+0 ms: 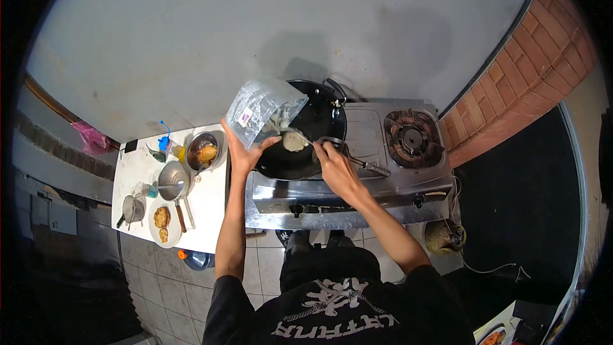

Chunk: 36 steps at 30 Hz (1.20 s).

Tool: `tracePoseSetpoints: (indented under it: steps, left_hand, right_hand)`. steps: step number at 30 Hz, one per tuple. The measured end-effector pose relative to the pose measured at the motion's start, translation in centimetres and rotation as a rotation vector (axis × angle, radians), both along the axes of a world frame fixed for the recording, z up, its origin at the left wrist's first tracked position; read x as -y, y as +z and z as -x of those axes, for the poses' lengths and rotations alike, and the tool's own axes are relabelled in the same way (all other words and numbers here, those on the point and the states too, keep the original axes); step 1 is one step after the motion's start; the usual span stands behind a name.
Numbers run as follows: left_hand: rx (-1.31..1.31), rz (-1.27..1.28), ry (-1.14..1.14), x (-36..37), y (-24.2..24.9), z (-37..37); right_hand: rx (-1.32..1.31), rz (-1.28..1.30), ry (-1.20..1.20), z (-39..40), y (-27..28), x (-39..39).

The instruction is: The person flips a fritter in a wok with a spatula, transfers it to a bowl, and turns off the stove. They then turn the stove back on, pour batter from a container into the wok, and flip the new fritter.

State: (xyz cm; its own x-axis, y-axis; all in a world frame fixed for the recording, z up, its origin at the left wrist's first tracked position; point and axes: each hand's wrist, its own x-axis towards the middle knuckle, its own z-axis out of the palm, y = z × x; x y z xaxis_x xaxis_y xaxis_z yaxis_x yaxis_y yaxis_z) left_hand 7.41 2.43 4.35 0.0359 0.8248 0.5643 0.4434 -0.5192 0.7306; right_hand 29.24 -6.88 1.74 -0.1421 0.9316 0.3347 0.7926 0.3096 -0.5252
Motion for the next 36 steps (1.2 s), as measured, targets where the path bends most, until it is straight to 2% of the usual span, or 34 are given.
tracePoseSetpoints:
  steps: [4,6,7,11,12,14,16,19,23,27,29,31,36]
  left_hand:
    - [0.098,0.065,-0.008,-0.1,-0.5,0.6]
    - [0.168,0.077,-0.02,0.1,-0.2,0.5]
    - [0.239,0.094,-0.035,0.3,0.0,0.3]
    - [0.221,0.111,-0.093,-1.3,-2.2,1.2]
    - [0.239,0.181,-0.127,-1.7,-2.9,1.4]
    - [0.256,0.247,-0.162,-1.5,-2.4,1.1]
    - [0.397,0.356,-0.231,-0.9,-1.7,0.6]
    - [0.518,0.38,-0.275,0.2,-0.2,-0.1]
    - [0.501,0.389,-0.237,0.2,-0.3,0.4]
    - [0.414,0.295,-0.181,-0.3,-1.6,1.0]
    - [0.385,0.293,-0.164,-0.2,-1.5,0.5]
    - [0.227,0.097,-0.082,0.1,-0.9,-0.4]
    - [0.108,0.093,-0.025,2.0,1.0,-2.0]
  right_hand:
    - [0.017,0.057,-0.007,-0.8,0.7,1.9]
    - [-0.088,0.024,-0.034,-1.0,1.3,1.9]
    - [-0.107,-0.089,-0.039,-0.9,1.6,1.5]
    - [-0.107,-0.034,-0.027,-0.8,4.3,0.2]
    - [-0.094,-0.07,-0.019,-0.6,5.1,-0.2]
    - [-0.082,-0.109,-0.01,-0.6,5.8,-1.3]
    - [0.007,-0.131,0.007,-0.7,6.0,-2.6]
    - [0.031,-0.144,0.001,-0.8,5.4,-3.4]
    - [0.093,-0.122,0.095,-1.3,4.4,-1.8]
    - [0.106,-0.117,0.103,-2.0,5.0,0.5]
    - [0.072,-0.167,0.073,-2.4,5.4,0.2]
    - [0.045,-0.26,0.034,-2.8,5.5,-0.9]
    - [0.109,-0.236,0.027,-2.1,3.7,-4.9]
